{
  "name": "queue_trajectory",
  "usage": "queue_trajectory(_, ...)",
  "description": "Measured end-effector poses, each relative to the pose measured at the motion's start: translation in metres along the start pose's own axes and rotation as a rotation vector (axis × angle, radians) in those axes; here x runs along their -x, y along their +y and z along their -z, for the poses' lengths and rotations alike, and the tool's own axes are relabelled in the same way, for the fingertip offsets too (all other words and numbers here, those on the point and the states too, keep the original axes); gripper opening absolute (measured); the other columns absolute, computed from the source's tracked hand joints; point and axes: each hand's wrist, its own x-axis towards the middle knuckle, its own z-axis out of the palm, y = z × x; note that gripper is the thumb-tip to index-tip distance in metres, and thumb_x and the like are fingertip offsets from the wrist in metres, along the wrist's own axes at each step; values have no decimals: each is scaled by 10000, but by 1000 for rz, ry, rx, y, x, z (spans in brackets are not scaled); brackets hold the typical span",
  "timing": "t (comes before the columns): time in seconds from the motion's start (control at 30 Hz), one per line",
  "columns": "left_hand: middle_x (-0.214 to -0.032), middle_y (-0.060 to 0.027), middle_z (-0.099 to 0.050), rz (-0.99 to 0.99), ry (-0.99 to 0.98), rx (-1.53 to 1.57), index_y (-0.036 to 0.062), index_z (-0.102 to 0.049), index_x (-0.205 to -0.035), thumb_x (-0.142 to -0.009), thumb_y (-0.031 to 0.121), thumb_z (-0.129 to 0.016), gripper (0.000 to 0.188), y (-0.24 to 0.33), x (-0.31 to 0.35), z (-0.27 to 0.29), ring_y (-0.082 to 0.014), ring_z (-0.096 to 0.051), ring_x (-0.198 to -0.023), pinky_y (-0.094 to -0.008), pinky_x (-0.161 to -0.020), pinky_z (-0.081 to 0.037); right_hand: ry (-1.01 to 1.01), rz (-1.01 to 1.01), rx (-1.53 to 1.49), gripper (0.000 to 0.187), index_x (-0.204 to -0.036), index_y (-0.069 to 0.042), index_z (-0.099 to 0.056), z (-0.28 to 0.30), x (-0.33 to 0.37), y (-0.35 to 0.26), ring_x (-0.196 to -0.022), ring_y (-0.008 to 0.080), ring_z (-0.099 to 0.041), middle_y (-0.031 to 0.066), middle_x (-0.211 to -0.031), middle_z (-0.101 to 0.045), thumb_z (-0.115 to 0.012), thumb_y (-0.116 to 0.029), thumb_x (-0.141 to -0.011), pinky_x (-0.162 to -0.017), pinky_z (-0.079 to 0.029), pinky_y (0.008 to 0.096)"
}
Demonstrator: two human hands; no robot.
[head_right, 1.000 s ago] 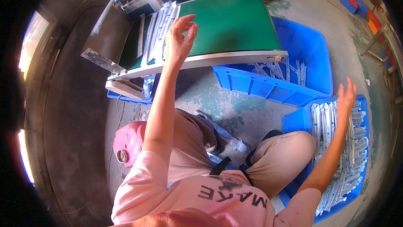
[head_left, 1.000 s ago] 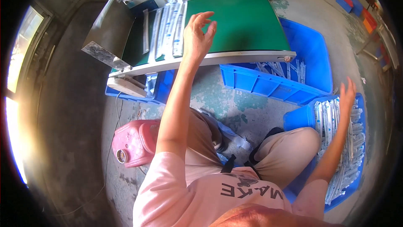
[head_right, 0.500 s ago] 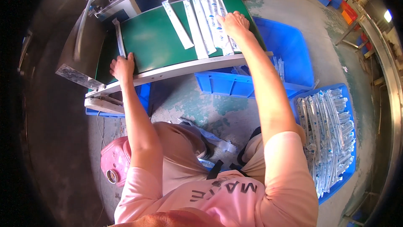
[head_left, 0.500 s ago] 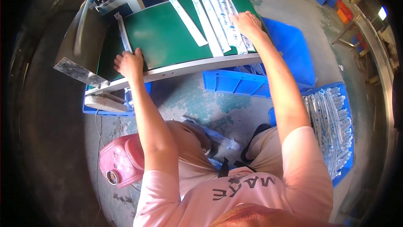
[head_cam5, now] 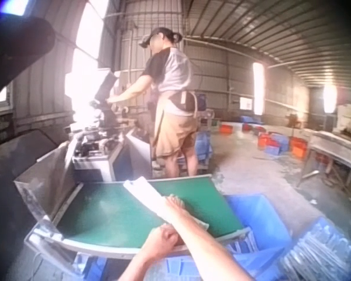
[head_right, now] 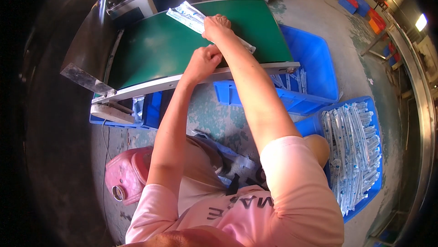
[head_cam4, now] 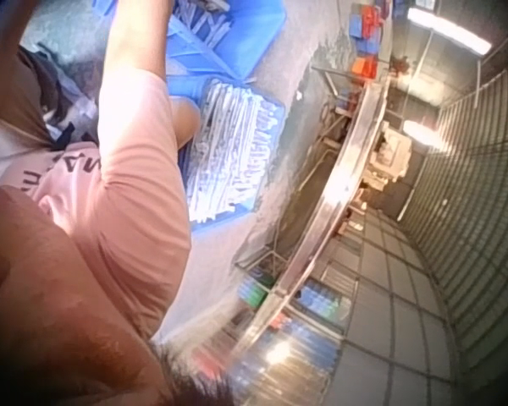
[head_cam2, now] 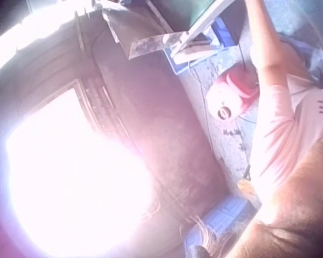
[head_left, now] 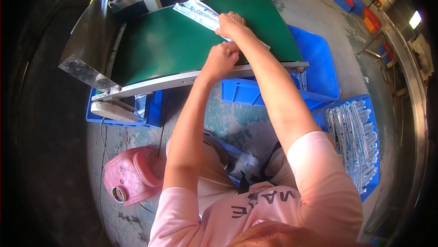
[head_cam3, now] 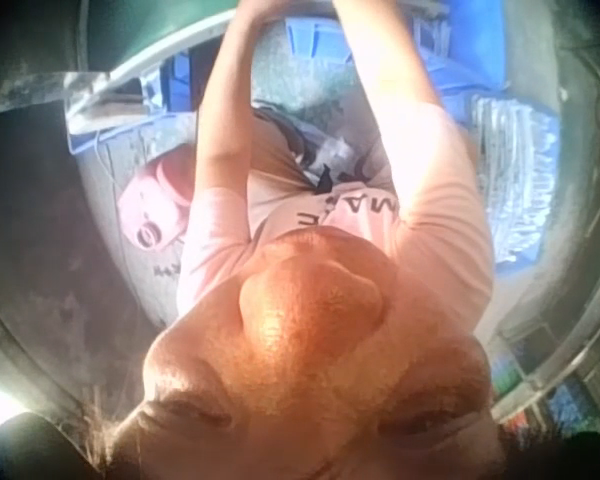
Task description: The person sorts a collection of packaged items by taking them from a blue bin and placing them either into another blue bin or onto a green conveyor belt by hand.
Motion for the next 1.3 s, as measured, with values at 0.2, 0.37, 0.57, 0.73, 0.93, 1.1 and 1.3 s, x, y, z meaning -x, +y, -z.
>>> queue_trajectory(0.2, -880, -94, -640, 158, 426, 648, -30, -623, -990, -854, 121, -530, 224, -34, 20, 29, -152, -601, -811, -268, -782, -471, -45, 41, -35, 379, -971, 25, -598, 17, 52, 7, -928, 345, -604, 230, -963, -615, -681, -162, -651, -791, -487, 394)
queue_trajectory(0.37, -1292, -186, -400, 254, 708, 1065, 17, -329, -1311, -866, 354, -554, 602, -28, 16, 29, -297, -439, -1164, -404, -941, -396, -157, 120, -478, 446, -946, 38, -524, 44, 193, 40, -825, 279, -609, 205, -904, -600, -695, -171, -591, -710, -492, 372)
queue_trajectory(0.57, -934, -101, -638, 111, -195, 893, -10, -618, -1025, -868, 322, -565, 371, 58, 35, -52, -164, -589, -858, -295, -796, -453, -562, -278, -1796, 369, -1001, -8, -500, -5, 354, 71, -641, 151, -563, 87, -801, -554, -578, -330, -837, -535, -473, 278)
queue_trajectory(0.73, -941, -85, -641, -23, -687, 549, -2, -654, -960, -794, 301, -670, 346, 114, 79, -124, -123, -566, -851, -265, -773, -433, -368, -440, -2264, 380, -928, -9, -512, -10, 429, 83, -595, 156, -556, 91, -771, -556, -560, -378, -853, -506, -470, 277)
queue_trajectory(0.93, -1353, -179, -363, -327, -450, 638, 14, -287, -1360, -776, 231, -650, 721, 172, 67, -147, -268, -373, -1235, -376, -1040, -263, 242, -570, -1241, 440, -1117, 6, -498, 58, 499, 193, -853, 183, -574, 112, -970, -599, -661, -254, -801, -741, -475, 308)
queue_trajectory(1.1, -1314, -192, -402, -235, -329, 525, 16, -296, -1353, -849, 211, -581, 611, 160, 55, -114, -279, -444, -1163, -397, -985, -330, 324, -902, -179, 488, -1241, -120, -450, 119, 567, 362, -986, 278, -578, 152, -1071, -602, -597, -286, -806, -853, -439, 385)
queue_trajectory(1.3, -1278, -176, -445, -128, -273, 390, 14, -364, -1319, -867, 257, -583, 558, 137, 61, -98, -270, -485, -1130, -384, -957, -367, 255, -1027, 18, 580, -1348, -180, -351, 89, 646, 497, -1083, 330, -526, 179, -1204, -531, -563, -270, -815, -917, -401, 398)
